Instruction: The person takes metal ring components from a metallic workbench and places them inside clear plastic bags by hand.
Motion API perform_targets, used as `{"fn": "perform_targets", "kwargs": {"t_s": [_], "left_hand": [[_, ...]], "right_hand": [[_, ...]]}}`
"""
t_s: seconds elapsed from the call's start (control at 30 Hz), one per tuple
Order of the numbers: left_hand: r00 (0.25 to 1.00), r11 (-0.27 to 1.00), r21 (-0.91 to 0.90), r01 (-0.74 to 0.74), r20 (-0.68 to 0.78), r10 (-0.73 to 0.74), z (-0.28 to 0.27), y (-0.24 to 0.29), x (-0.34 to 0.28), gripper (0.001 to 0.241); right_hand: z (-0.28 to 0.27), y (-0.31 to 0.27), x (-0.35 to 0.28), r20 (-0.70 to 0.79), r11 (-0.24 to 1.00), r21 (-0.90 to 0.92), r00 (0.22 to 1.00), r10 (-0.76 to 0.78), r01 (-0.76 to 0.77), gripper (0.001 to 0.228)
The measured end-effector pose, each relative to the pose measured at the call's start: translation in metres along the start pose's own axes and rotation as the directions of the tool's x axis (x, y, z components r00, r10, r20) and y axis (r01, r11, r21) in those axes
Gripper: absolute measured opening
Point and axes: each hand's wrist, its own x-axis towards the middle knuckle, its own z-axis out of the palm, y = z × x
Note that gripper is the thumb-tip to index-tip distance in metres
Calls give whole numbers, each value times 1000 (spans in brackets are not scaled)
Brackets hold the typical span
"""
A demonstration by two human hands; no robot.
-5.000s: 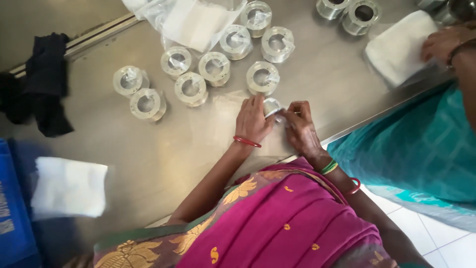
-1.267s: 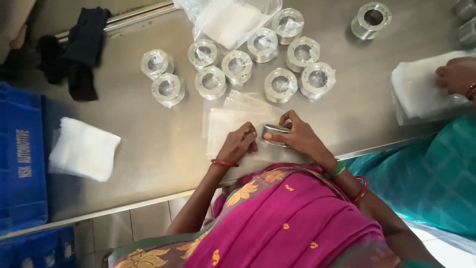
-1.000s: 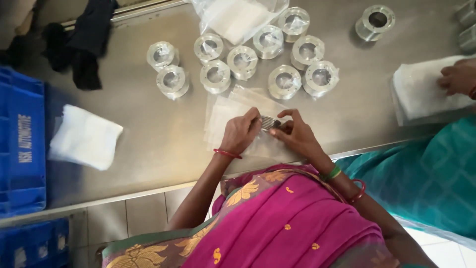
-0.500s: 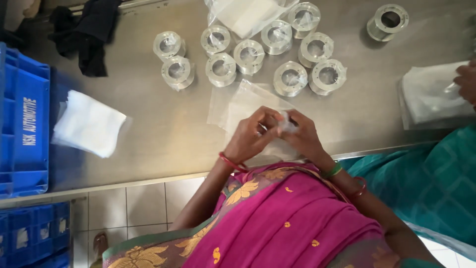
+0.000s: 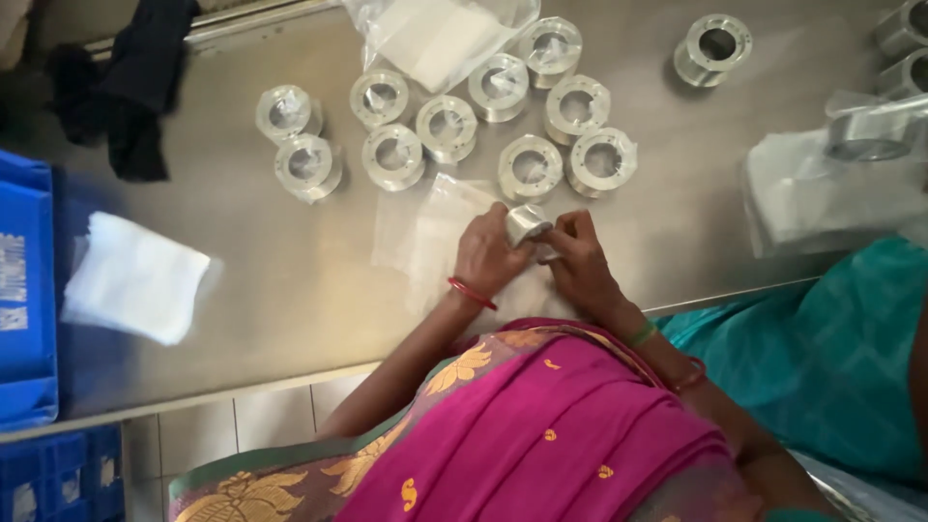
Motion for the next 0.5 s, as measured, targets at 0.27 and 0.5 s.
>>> {"fn": "perform_targets", "kwargs": {"t_s": [0.27,0.5], "left_hand": [[952,868,-431,246,275,-133,-16,38,3,47],[953,982,-62,-180,237,189,-20,-2,-33,33]], "right_hand": [[-16,-1,0,20,986,0,986,167,-167,57],[-27,39,-11,42,595,635,791,610,-493,40]]}}
